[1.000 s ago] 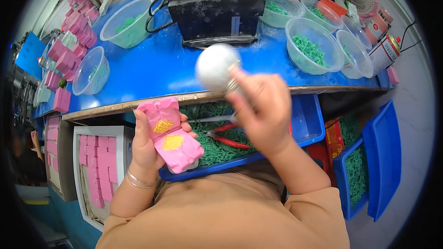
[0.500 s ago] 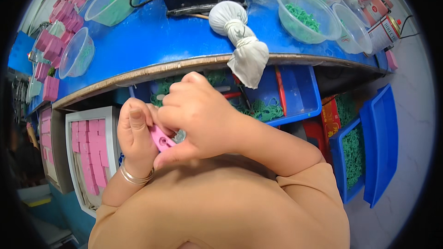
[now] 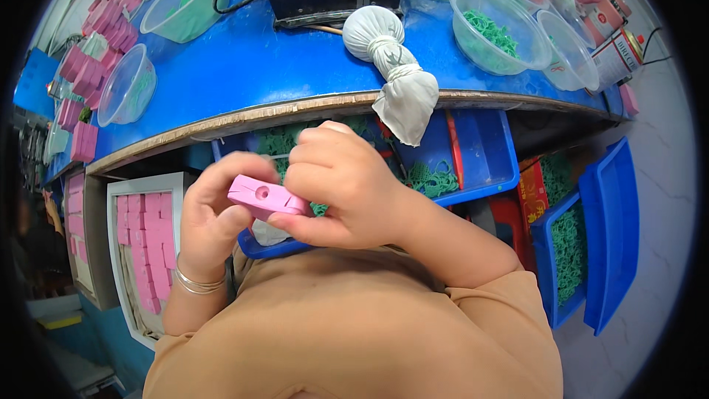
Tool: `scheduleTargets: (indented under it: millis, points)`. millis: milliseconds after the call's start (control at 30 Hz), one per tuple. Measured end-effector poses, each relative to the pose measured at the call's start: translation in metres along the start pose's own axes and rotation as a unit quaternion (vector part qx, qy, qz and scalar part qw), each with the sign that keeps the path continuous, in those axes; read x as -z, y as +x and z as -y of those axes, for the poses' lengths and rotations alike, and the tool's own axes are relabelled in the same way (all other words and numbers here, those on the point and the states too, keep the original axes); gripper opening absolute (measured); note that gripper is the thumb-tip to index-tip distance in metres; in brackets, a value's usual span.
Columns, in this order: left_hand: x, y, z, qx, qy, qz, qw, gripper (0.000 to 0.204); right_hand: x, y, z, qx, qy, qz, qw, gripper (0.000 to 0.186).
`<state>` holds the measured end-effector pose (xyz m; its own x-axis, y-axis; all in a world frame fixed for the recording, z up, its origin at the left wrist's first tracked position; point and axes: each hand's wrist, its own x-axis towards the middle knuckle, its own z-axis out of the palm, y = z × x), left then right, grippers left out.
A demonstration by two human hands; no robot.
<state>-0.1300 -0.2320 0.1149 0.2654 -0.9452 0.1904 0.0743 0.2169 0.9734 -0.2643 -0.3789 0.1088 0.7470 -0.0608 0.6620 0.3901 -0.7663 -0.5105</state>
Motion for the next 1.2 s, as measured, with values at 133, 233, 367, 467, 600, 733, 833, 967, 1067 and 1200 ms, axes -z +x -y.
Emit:
scheduleTargets:
  millis: [133, 233, 367, 467, 600, 733, 833, 967, 1067, 1200]
  points:
    - [0.011, 0.001, 0.000, -0.069, 0.101, 0.007, 0.992, 0.030, 0.003, 0.000, -0.003, -0.023, 0.014, -0.005, 1.000, 0.022]
    - [0.007, -0.001, 0.000, -0.095, 0.160, -0.020, 0.982, 0.028, -0.007, -0.002, -0.003, -0.061, 0.164, -0.049, 0.983, 0.024]
    - [-0.001, -0.005, 0.002, -0.105, 0.243, -0.060, 0.963, 0.043, -0.007, -0.004, 0.006, -0.116, 0.064, -0.074, 0.988, 0.025]
    - [-0.011, 0.002, 0.005, -0.203, 0.600, -0.003, 0.773, 0.087, -0.011, -0.001, 0.007, -0.211, 0.097, -0.085, 0.969, 0.024]
    - [-0.004, 0.001, 0.007, -0.190, 0.587, -0.039, 0.786, 0.077, -0.008, 0.012, -0.004, -0.286, 0.266, -0.055, 0.919, 0.028]
    - [0.003, -0.005, 0.007, -0.108, 0.292, -0.111, 0.944, 0.079, 0.054, 0.056, -0.030, -0.269, 0.386, -0.199, 0.860, 0.040]
    - [0.002, -0.006, -0.007, 0.031, -0.021, -0.083, 0.996, 0.082, 0.105, 0.092, -0.042, -0.398, 0.490, -0.258, 0.732, 0.044]
    - [0.002, -0.001, -0.002, 0.051, -0.016, -0.072, 0.996, 0.079, 0.130, 0.108, -0.075, -0.404, 0.534, -0.142, 0.729, 0.038]
    - [0.014, 0.010, -0.001, -0.004, 0.117, -0.083, 0.990, 0.079, 0.123, 0.111, -0.069, -0.416, 0.519, -0.142, 0.733, 0.042]
    - [0.037, 0.043, -0.010, -0.166, 0.468, -0.124, 0.859, 0.082, 0.123, 0.106, -0.073, -0.399, 0.530, -0.134, 0.736, 0.045]
